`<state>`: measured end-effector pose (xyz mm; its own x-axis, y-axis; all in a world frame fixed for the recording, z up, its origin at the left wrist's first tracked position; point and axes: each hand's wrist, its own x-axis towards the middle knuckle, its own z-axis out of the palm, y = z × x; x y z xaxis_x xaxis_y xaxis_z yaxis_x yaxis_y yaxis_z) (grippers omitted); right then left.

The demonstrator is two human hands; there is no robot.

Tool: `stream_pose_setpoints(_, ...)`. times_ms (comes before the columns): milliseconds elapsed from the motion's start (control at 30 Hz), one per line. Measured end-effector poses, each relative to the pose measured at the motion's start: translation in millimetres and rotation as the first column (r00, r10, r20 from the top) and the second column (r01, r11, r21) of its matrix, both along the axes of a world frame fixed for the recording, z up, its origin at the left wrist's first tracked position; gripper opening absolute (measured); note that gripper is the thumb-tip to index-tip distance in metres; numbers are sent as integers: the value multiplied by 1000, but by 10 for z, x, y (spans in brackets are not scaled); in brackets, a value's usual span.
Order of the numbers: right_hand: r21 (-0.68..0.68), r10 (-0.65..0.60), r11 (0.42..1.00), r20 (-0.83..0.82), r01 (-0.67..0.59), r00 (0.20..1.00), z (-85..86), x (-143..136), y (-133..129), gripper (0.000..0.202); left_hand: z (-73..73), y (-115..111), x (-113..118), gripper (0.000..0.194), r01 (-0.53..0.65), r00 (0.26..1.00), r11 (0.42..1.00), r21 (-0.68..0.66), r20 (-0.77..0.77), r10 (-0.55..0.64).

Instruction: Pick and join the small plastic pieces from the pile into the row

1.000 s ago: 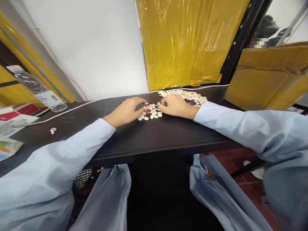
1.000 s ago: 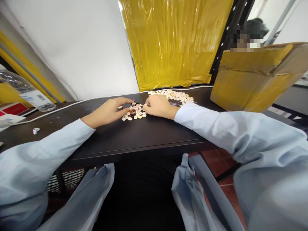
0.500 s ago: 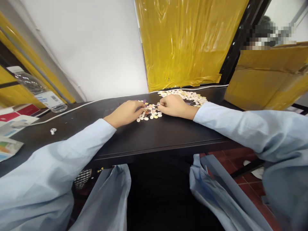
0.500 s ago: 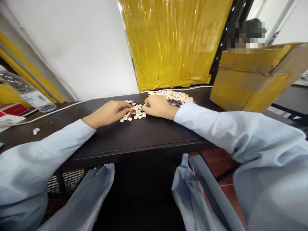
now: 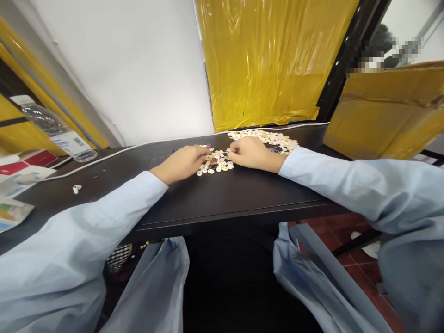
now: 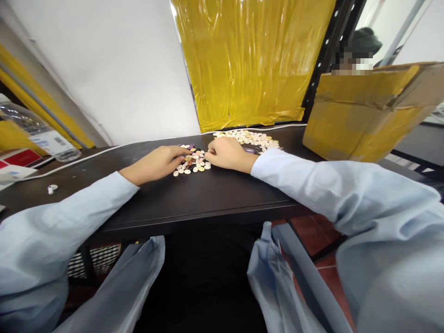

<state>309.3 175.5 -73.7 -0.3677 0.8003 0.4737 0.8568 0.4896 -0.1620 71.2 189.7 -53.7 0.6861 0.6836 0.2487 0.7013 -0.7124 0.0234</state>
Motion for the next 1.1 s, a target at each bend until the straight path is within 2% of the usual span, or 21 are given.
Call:
stream_pose_setpoints(100, -7, 6, 1000, -9, -6, 1000, 1, 6, -3, 23, -25, 55, -35, 50, -45, 999, 998, 36, 5, 44)
stream_pose_setpoints(233, -6, 15, 1000, -12, -15, 1000, -1, 13, 2, 23, -41, 143, -114, 54, -216, 974, 972, 93, -45, 220)
stream_pose_setpoints(333, -8, 14, 1000, -6, -14, 1000, -5, 17, 9, 23, -46, 189, -166, 53, -274, 952, 958, 81, -117, 282)
stream_pose_setpoints(500, 1, 12, 1000, -10, -12, 1000, -19, 18, 31, 22, -42, 209, -179, 43, -256, 957, 962, 94, -116, 265)
stream_pose_setpoints(900, -9, 2, 1000, 3, -2, 1000, -18, 12, 29, 21, 17, 234, -175, 43, -211, 971, 974, 86, -92, 219)
stream_pose_setpoints(1100, -8, 10, 1000, 0, -10, 1000, -25, 17, 39, 21, 17, 226, -176, 36, -204, 972, 972, 113, -94, 215)
